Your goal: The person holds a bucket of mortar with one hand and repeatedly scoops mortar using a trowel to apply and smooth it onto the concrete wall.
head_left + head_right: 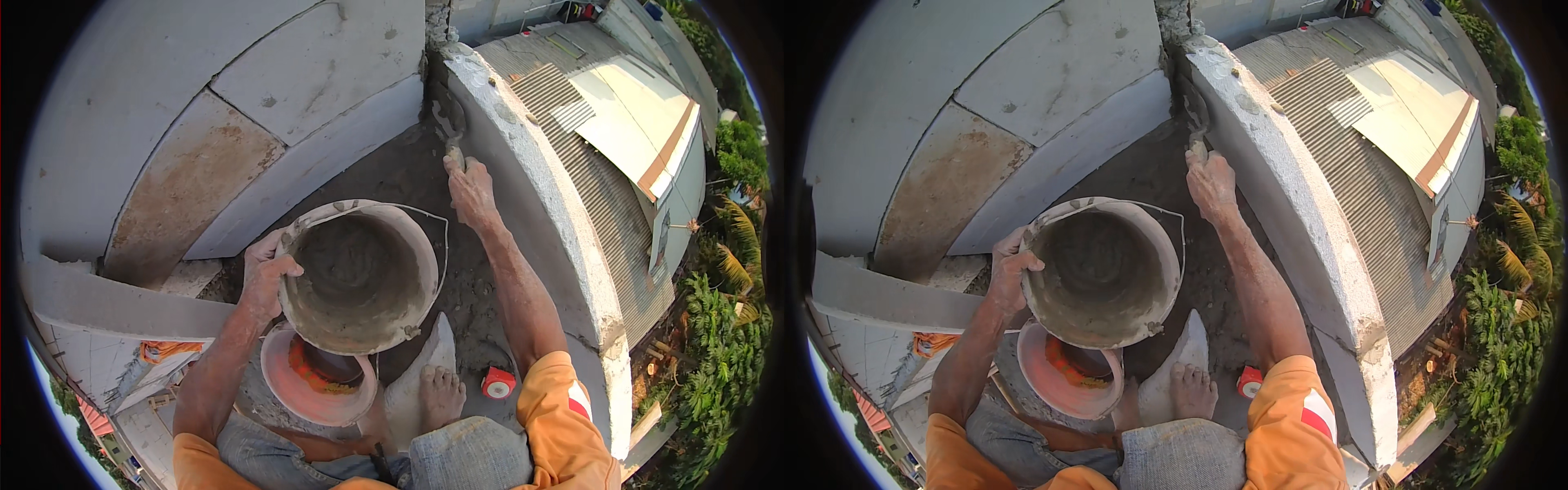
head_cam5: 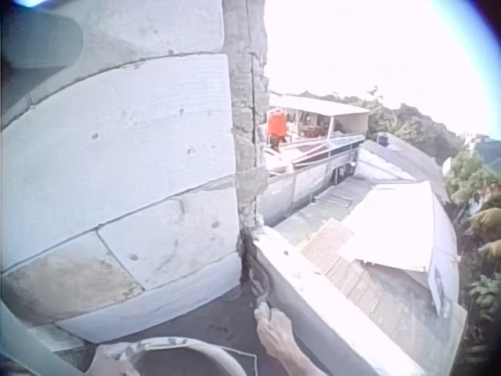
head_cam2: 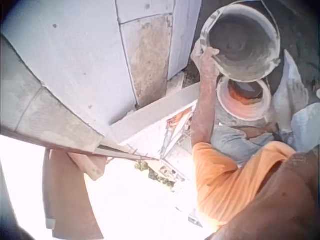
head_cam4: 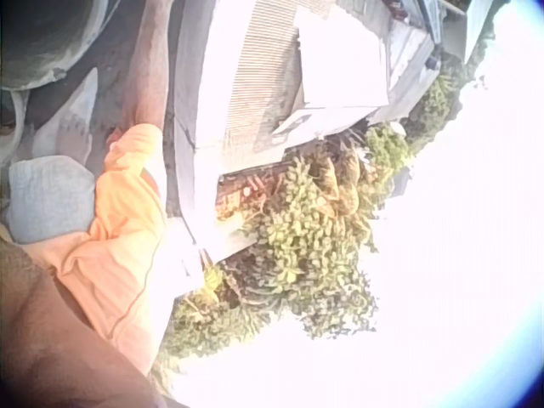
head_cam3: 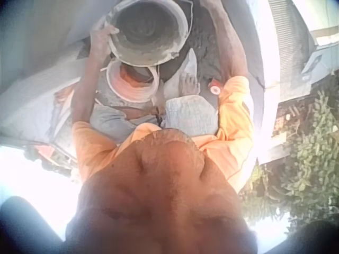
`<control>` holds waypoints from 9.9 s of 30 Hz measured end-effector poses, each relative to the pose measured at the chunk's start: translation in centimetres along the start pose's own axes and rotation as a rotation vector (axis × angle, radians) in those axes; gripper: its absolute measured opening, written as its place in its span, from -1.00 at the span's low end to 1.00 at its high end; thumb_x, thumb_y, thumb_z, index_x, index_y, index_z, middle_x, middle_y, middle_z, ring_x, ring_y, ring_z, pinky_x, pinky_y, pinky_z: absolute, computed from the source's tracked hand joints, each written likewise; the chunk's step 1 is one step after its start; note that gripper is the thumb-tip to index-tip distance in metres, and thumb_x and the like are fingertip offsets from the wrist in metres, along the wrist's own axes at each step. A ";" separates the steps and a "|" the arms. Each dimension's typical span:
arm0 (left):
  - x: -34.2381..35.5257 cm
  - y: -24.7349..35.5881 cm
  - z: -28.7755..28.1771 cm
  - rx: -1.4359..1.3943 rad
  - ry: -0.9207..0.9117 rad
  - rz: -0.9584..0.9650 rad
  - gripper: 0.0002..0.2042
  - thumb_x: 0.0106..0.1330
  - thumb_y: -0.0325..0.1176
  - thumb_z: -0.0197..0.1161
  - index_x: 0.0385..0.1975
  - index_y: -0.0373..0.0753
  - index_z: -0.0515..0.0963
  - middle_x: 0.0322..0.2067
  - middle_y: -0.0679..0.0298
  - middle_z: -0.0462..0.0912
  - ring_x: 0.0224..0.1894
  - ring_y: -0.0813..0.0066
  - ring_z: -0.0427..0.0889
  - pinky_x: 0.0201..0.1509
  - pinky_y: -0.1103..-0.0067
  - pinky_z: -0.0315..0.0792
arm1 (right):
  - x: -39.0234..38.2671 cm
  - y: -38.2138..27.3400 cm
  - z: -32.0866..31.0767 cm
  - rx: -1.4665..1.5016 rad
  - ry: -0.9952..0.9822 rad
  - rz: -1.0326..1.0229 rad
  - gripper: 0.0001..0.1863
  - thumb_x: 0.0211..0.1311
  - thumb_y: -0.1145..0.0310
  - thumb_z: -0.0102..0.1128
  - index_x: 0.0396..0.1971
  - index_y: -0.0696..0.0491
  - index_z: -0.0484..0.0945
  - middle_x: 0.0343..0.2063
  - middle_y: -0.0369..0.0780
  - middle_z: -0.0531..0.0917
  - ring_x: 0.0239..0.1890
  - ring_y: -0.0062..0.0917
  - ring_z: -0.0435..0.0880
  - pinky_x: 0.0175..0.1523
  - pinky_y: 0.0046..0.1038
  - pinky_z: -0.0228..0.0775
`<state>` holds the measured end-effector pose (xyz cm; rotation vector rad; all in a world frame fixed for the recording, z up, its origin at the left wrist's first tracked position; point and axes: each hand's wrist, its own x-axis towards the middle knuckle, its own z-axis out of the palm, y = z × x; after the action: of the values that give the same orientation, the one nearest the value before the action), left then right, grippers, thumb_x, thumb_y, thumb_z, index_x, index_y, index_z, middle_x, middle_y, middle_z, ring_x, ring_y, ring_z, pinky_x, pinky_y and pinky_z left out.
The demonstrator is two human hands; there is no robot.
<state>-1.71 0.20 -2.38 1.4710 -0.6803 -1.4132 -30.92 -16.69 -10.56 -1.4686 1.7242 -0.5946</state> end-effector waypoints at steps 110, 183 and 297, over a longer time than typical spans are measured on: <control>4.7 -2.1 6.6 0.071 -0.057 0.224 -0.55 0.02 -0.61 0.17 0.00 -0.34 0.65 -0.31 0.45 0.58 -0.27 0.68 0.43 -0.12 0.68 0.34 | -14.8 -0.7 0.3 -1.435 -0.498 -0.653 -0.43 0.10 0.46 0.34 0.14 0.34 0.48 -0.24 -0.03 0.62 -0.20 -0.41 0.72 -0.28 -0.48 0.70; 6.2 -2.6 1.4 -0.129 -0.046 0.152 -0.51 0.03 -0.59 0.14 0.07 -0.36 0.59 -0.13 0.28 0.65 -0.11 0.52 0.57 0.06 0.56 0.45 | -15.3 2.2 -4.3 -0.129 -0.419 -0.150 -0.57 0.05 0.12 0.30 -0.18 0.14 0.54 -0.34 0.03 0.68 -0.21 -0.07 0.70 -0.08 -0.12 0.49; -4.7 4.6 -2.7 -0.035 0.109 0.068 -0.36 -0.06 -0.59 -0.02 0.19 -0.44 0.39 0.07 0.00 0.58 0.07 0.10 0.62 0.23 0.22 0.55 | -4.3 0.4 -8.3 -0.404 0.110 -0.305 -0.67 0.14 0.47 0.20 -0.12 0.33 0.48 -0.25 0.06 0.61 -0.31 -0.12 0.77 -0.23 -0.19 0.67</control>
<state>1.07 3.25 3.44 1.4722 -0.6284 -1.2770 -37.66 -13.51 -4.84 -2.0406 1.7897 -0.5081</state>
